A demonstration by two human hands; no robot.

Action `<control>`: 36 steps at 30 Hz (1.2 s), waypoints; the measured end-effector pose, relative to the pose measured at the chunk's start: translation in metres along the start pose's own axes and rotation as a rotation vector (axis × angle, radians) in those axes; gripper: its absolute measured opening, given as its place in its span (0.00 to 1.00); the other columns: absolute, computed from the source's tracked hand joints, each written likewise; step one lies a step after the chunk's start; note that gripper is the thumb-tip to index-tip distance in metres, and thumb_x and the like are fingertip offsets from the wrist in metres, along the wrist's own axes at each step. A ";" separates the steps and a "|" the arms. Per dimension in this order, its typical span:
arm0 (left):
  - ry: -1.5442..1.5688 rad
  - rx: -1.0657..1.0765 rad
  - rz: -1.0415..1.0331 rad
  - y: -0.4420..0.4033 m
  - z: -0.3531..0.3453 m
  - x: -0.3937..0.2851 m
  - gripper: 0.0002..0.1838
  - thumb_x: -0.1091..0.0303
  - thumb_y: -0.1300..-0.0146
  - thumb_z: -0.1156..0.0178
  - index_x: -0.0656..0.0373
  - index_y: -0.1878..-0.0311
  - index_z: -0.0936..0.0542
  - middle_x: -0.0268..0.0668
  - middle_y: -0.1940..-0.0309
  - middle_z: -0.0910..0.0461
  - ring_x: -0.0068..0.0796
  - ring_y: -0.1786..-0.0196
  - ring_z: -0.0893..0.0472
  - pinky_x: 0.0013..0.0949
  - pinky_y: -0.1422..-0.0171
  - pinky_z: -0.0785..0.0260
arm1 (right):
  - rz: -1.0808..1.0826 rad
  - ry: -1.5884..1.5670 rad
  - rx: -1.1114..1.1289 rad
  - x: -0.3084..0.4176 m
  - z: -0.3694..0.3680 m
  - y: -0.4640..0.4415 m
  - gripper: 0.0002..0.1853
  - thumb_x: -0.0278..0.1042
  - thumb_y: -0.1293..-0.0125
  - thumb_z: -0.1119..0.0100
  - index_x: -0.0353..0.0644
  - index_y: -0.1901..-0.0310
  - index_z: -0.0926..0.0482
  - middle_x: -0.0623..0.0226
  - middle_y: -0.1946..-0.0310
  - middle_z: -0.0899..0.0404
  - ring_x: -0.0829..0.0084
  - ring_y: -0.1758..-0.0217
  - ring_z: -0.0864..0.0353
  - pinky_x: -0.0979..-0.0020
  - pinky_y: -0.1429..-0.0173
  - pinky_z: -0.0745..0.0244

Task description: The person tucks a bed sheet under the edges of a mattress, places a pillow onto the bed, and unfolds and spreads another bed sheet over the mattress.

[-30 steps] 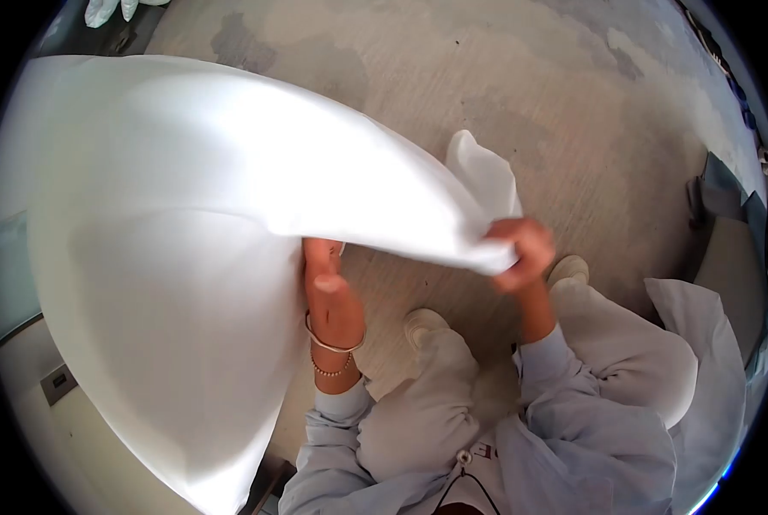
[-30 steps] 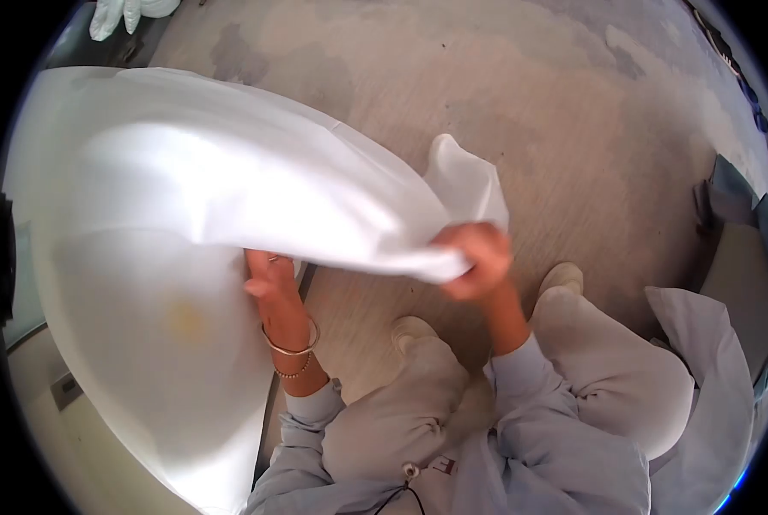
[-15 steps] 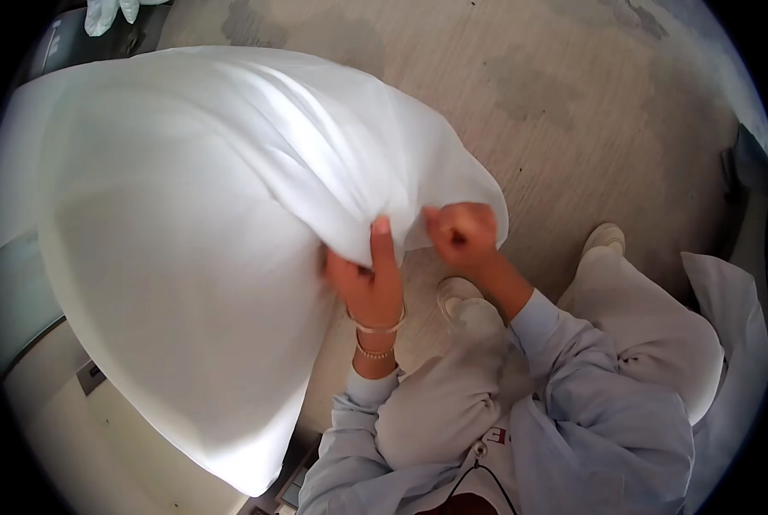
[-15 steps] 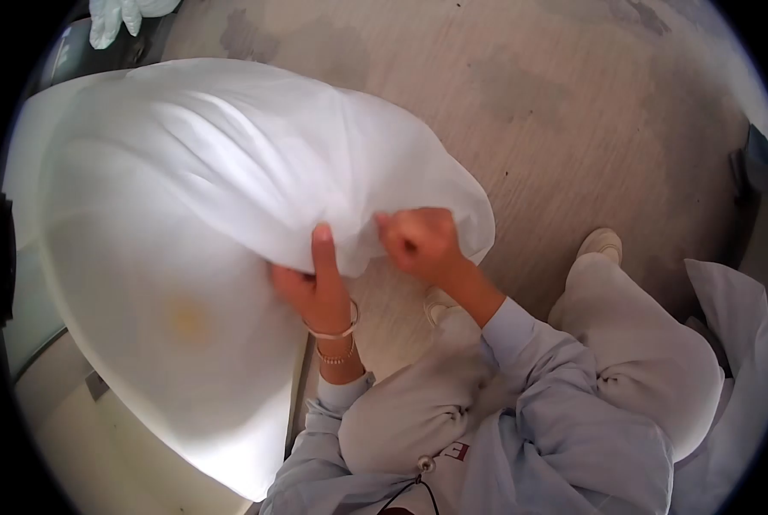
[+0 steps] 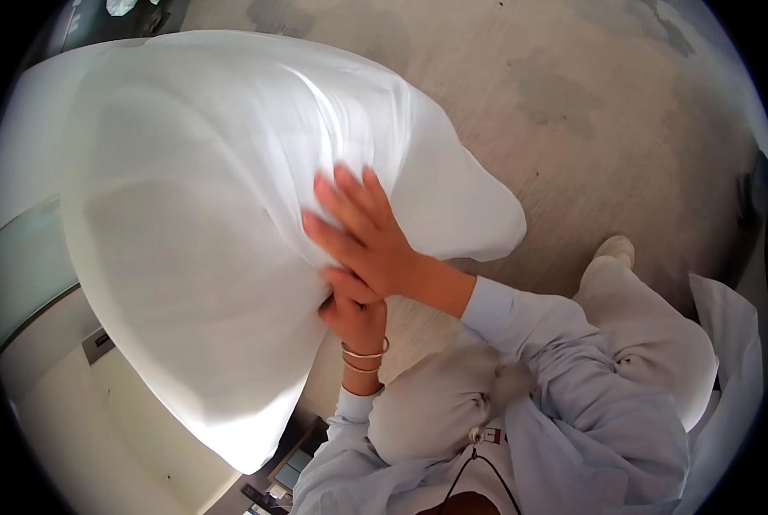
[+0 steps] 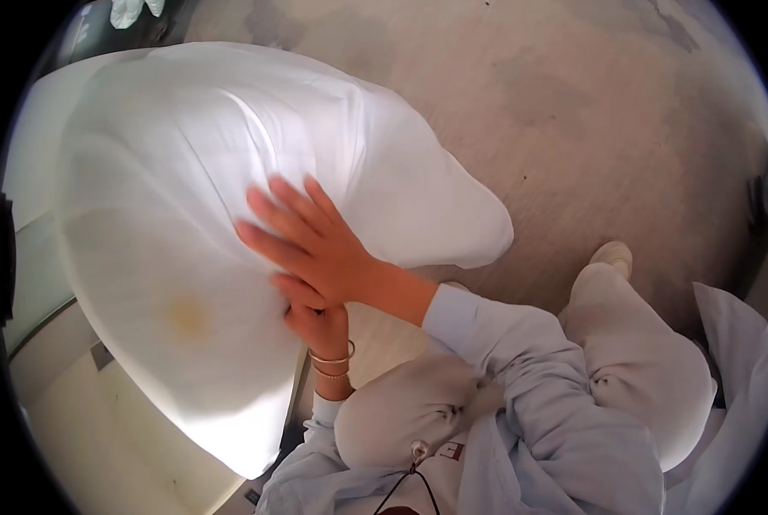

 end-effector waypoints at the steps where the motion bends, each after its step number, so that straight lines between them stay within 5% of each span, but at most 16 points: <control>1: -0.009 -0.004 -0.007 0.004 0.007 -0.003 0.11 0.74 0.49 0.39 0.63 0.62 0.24 0.33 0.84 0.27 0.30 0.84 0.30 0.25 0.76 0.37 | 0.065 0.012 0.092 0.008 -0.004 0.013 0.27 0.41 0.41 0.51 0.49 0.39 0.34 0.65 0.34 0.44 0.62 0.29 0.49 0.58 0.30 0.53; 5: -0.032 0.020 0.095 0.015 0.003 0.005 0.05 0.78 0.50 0.42 0.61 0.71 0.28 0.33 0.89 0.34 0.27 0.88 0.38 0.25 0.82 0.44 | 0.337 0.277 0.236 -0.007 -0.011 0.055 0.24 0.36 0.40 0.51 0.52 0.40 0.33 0.76 0.36 0.40 0.70 0.31 0.47 0.59 0.28 0.54; 10: -0.090 -0.061 0.203 0.037 -0.018 0.025 0.08 0.81 0.50 0.44 0.59 0.77 0.31 0.31 0.92 0.40 0.28 0.91 0.43 0.26 0.84 0.49 | 0.211 0.272 0.218 -0.076 0.029 0.077 0.22 0.24 0.44 0.51 0.50 0.47 0.25 0.72 0.39 0.35 0.69 0.38 0.36 0.62 0.32 0.44; 13: -0.201 -0.159 0.110 0.053 -0.019 0.025 0.08 0.82 0.51 0.43 0.58 0.77 0.30 0.29 0.91 0.38 0.26 0.89 0.42 0.26 0.85 0.50 | 0.190 0.140 0.329 -0.087 0.009 0.092 0.18 0.23 0.48 0.49 0.41 0.53 0.23 0.62 0.42 0.33 0.66 0.41 0.33 0.63 0.37 0.36; 16: -0.287 -0.258 -0.127 0.045 -0.027 -0.027 0.09 0.83 0.52 0.41 0.56 0.76 0.28 0.29 0.88 0.38 0.21 0.88 0.42 0.23 0.84 0.49 | 0.215 0.128 0.271 -0.104 0.015 0.105 0.17 0.25 0.48 0.47 0.40 0.54 0.22 0.62 0.44 0.32 0.65 0.41 0.33 0.62 0.36 0.36; 20: 0.022 0.065 -0.529 0.035 -0.098 -0.097 0.08 0.83 0.52 0.37 0.57 0.73 0.22 0.30 0.85 0.35 0.25 0.84 0.35 0.24 0.83 0.42 | 0.285 0.151 0.311 -0.115 -0.002 0.133 0.17 0.28 0.47 0.46 0.41 0.53 0.23 0.64 0.45 0.32 0.65 0.41 0.34 0.61 0.35 0.38; 24: 0.186 0.116 -0.449 0.027 -0.120 -0.060 0.12 0.84 0.54 0.37 0.55 0.68 0.20 0.31 0.80 0.31 0.26 0.79 0.31 0.23 0.80 0.40 | 0.142 0.176 0.401 -0.111 -0.018 0.130 0.19 0.33 0.44 0.46 0.46 0.49 0.26 0.70 0.42 0.34 0.69 0.36 0.39 0.60 0.31 0.44; 27: 0.075 0.079 -0.314 0.023 -0.119 -0.028 0.13 0.83 0.54 0.37 0.55 0.65 0.19 0.30 0.71 0.28 0.28 0.69 0.28 0.27 0.70 0.34 | 0.048 0.152 0.522 -0.114 -0.025 0.124 0.19 0.35 0.42 0.48 0.50 0.47 0.27 0.74 0.39 0.36 0.72 0.33 0.43 0.60 0.29 0.48; 29: -0.079 0.043 -0.377 0.024 -0.118 -0.022 0.13 0.78 0.50 0.40 0.53 0.60 0.19 0.33 0.58 0.25 0.35 0.55 0.27 0.34 0.55 0.32 | 0.016 0.136 0.559 -0.124 -0.031 0.127 0.18 0.36 0.41 0.48 0.51 0.47 0.27 0.76 0.38 0.37 0.73 0.32 0.45 0.59 0.28 0.50; 32: -0.213 0.168 -0.390 0.019 -0.138 -0.020 0.15 0.73 0.45 0.44 0.53 0.52 0.21 0.41 0.48 0.27 0.46 0.46 0.30 0.41 0.44 0.36 | 0.170 0.289 0.528 -0.136 -0.027 0.131 0.17 0.36 0.42 0.47 0.52 0.50 0.25 0.79 0.39 0.36 0.73 0.32 0.44 0.59 0.28 0.51; 36: -0.143 0.225 -0.335 0.028 -0.158 0.003 0.20 0.71 0.42 0.46 0.59 0.45 0.27 0.50 0.43 0.32 0.50 0.43 0.31 0.44 0.41 0.38 | 0.371 0.407 0.495 -0.161 -0.006 0.111 0.17 0.32 0.45 0.45 0.56 0.51 0.24 0.84 0.42 0.34 0.73 0.33 0.42 0.59 0.28 0.50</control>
Point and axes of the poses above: each hand's wrist, its own y-axis away from the middle knuckle, its own z-axis out of the back of the hand, x = y × z, the point moved 10 cm from there along -y, towards the middle knuckle
